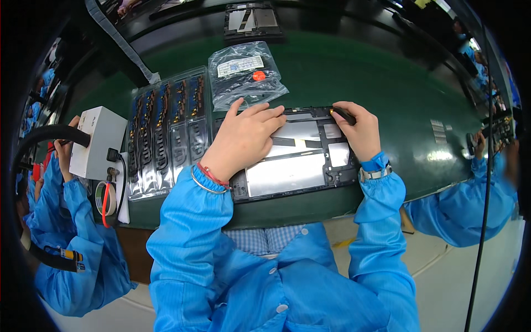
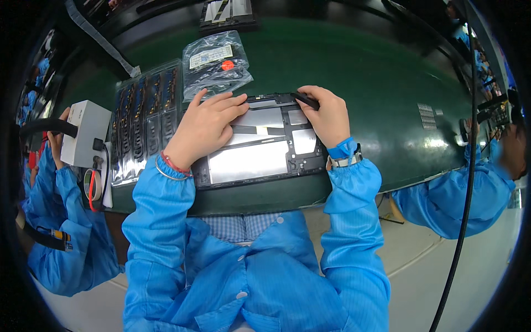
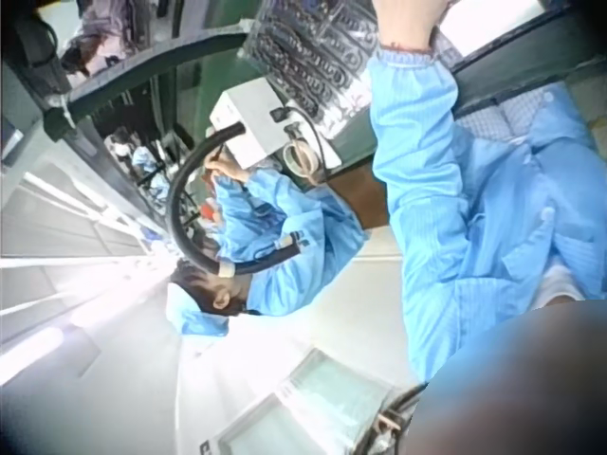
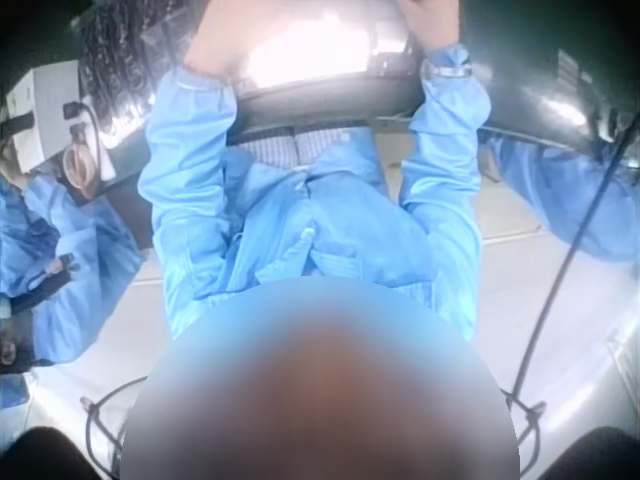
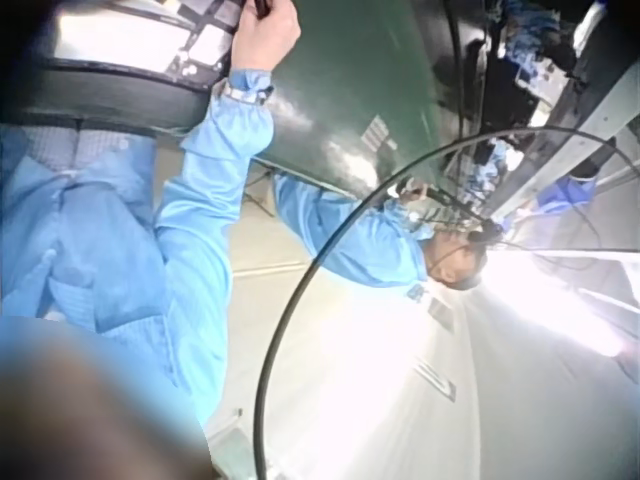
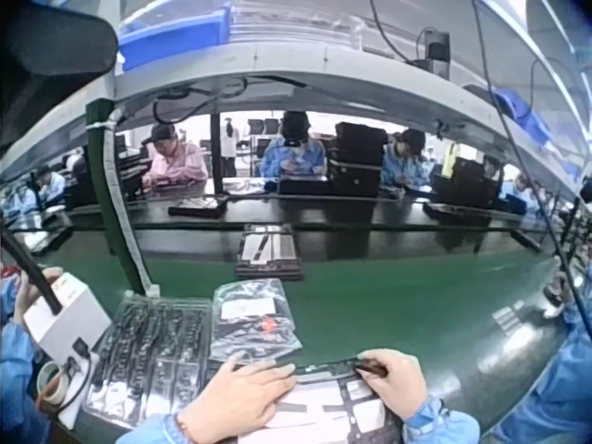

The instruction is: The person assembles electronic components on a circuit board using a black tool to manipulate small parts and connectors. They retrieve a tray of components from a shelf, place it on the table, and continue working on the device, occasionally adjusting the position of the board and components.

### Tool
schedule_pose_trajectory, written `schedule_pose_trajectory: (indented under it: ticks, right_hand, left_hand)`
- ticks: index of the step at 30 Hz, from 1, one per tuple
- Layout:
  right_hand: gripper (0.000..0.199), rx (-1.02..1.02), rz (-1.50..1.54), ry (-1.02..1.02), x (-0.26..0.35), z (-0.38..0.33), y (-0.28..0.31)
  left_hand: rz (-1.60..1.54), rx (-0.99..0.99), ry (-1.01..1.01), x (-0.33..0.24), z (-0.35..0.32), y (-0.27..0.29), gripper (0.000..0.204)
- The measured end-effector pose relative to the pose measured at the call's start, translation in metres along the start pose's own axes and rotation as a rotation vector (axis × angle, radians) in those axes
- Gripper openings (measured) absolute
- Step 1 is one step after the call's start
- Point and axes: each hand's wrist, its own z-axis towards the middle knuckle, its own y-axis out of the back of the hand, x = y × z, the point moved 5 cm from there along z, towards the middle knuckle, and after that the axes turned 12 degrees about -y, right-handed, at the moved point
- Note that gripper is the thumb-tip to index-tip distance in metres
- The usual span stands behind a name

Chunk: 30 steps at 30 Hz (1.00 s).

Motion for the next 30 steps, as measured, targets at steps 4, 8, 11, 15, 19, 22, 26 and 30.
schedule_pose_trajectory:
  ticks: [4, 8, 11, 15, 19, 22, 26, 30]
  right_hand:
    - [0.023, -0.036, -0.057, -0.042, -0.001, -0.002, 0.001]
    - [0.026, -0.064, -0.141, -0.025, 0.004, -0.006, 0.000]
    - [0.027, -0.076, -0.188, -0.007, 0.004, -0.007, 0.001]
    - [0.027, -0.074, -0.168, 0.014, 0.008, -0.007, -0.001]
    - [0.021, -0.006, 0.190, -0.052, -0.003, 0.001, 0.002]
    - [0.019, 0.172, 0.479, -0.201, 0.005, 0.013, 0.008]
    - [0.021, 0.303, 0.669, -0.253, 0.036, 0.028, 0.000]
    - [0.024, 0.369, 0.718, -0.291, 0.058, 0.041, -0.018]
  left_hand:
    - [0.106, 0.029, -0.032, -0.004, 0.004, 0.001, 0.035]
    - [0.187, 0.059, -0.130, -0.010, 0.010, 0.009, 0.032]
    - [0.213, 0.063, -0.215, -0.012, 0.017, 0.012, 0.031]
    - [0.186, 0.042, -0.225, -0.011, 0.018, 0.016, 0.028]
    - [0.080, 0.010, -0.185, -0.005, 0.015, 0.008, 0.025]
    - [-0.046, -0.014, -0.066, 0.001, 0.012, 0.001, 0.025]
    - [-0.095, -0.083, 0.171, 0.003, 0.022, 0.006, 0.026]
    - [-0.121, -0.143, 0.185, 0.005, 0.028, 0.006, 0.023]
